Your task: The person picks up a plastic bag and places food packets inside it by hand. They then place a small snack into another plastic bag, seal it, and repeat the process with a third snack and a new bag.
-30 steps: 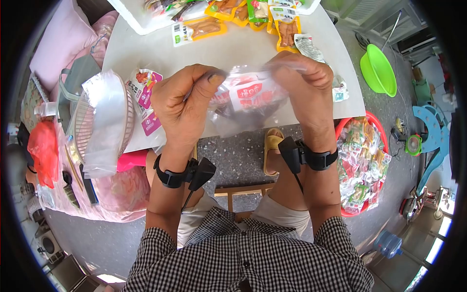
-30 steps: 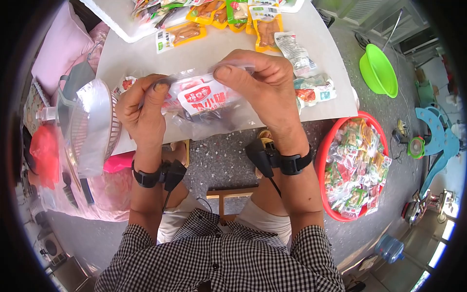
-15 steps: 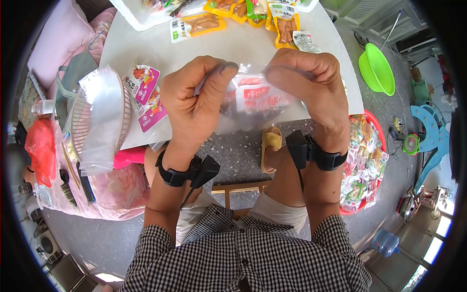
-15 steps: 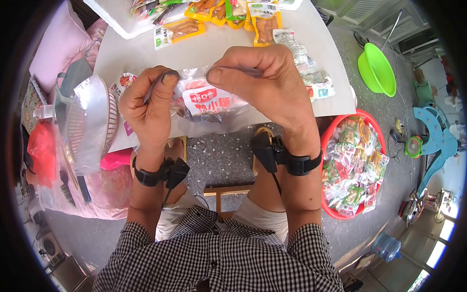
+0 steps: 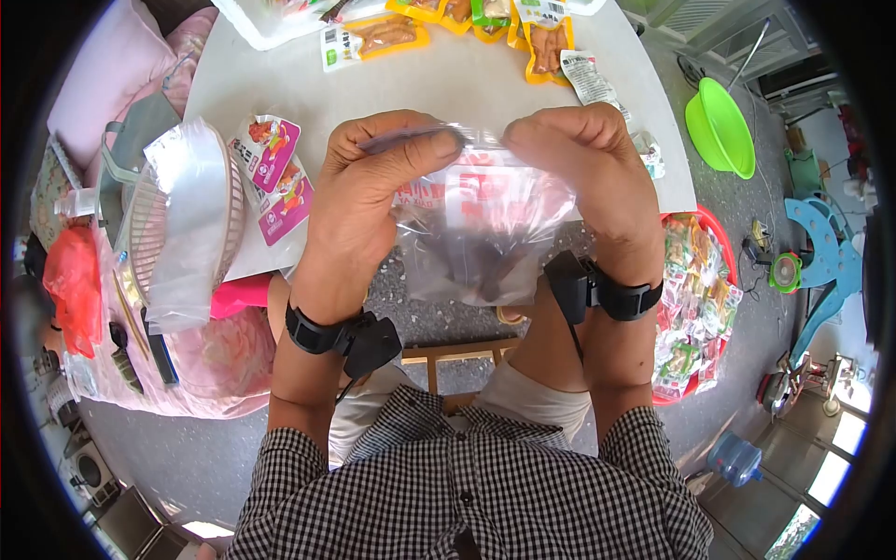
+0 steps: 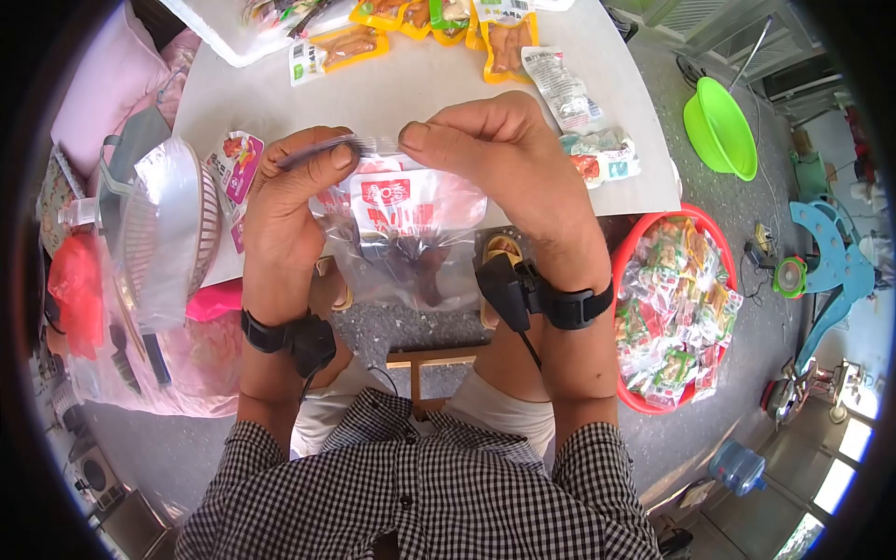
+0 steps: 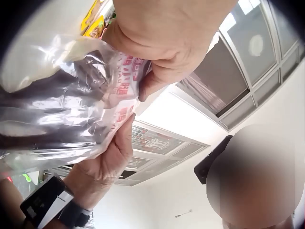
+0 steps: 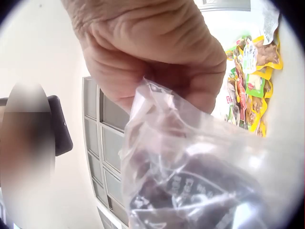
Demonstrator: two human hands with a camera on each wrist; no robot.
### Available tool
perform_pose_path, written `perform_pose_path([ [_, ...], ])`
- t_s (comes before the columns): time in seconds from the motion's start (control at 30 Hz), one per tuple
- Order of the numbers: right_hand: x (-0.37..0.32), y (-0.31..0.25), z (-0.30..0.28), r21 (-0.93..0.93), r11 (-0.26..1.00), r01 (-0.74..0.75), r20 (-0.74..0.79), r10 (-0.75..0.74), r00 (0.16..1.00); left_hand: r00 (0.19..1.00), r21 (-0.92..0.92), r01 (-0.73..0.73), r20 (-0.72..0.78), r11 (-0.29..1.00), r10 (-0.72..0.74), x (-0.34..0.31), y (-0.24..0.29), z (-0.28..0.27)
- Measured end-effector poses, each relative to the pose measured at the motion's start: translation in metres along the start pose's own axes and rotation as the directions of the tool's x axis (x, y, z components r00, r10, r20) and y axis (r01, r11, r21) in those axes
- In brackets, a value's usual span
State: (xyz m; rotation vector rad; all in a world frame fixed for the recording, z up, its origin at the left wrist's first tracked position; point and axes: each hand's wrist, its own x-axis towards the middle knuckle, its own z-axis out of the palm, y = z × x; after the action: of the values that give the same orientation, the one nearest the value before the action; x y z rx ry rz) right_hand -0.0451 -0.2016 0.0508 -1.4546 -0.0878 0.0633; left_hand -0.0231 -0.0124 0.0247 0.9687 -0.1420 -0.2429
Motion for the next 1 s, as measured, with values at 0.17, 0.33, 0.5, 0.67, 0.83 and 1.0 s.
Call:
perform_pose_path([
  [0.17, 0.005, 0.010, -0.016, 0.122, 0.985, -0.124, 0.210, 0.096, 0.973, 0.991, 0.071, 0.074, 0.103, 0.995, -0.081, 0.002, 0.004, -0.002],
  [0.33, -0.001, 0.005, -0.008, -0.038, 0.999, 0.020, 0.105, -0.016, 0.994, 0.988, 0.122, 0.024, 0.149, 0.992, -0.042, 0.011, 0.003, -0.018],
  [0.5, 0.003, 0.006, -0.015, -0.095, 0.993, 0.075, 0.058, -0.070, 0.996, 0.995, -0.054, 0.009, 0.101, 0.998, -0.004, 0.018, -0.005, -0.029],
  [0.67, 0.004, 0.001, -0.015, -0.139, 0.989, 0.057, 0.084, -0.045, 0.995, 0.995, -0.104, -0.043, 0.088, 0.994, 0.052, 0.016, -0.009, -0.025],
  [0.83, 0.002, 0.002, -0.006, -0.101, 0.993, 0.069, 0.087, -0.060, 0.994, 0.991, -0.008, -0.070, 0.115, 0.998, 0.070, 0.010, -0.010, -0.014],
  [1.0, 0.001, -0.001, -0.007, -0.188, 0.976, 0.108, 0.112, -0.088, 0.990, 0.993, 0.068, -0.101, 0.073, 0.993, 0.096, 0.009, -0.009, -0.007],
])
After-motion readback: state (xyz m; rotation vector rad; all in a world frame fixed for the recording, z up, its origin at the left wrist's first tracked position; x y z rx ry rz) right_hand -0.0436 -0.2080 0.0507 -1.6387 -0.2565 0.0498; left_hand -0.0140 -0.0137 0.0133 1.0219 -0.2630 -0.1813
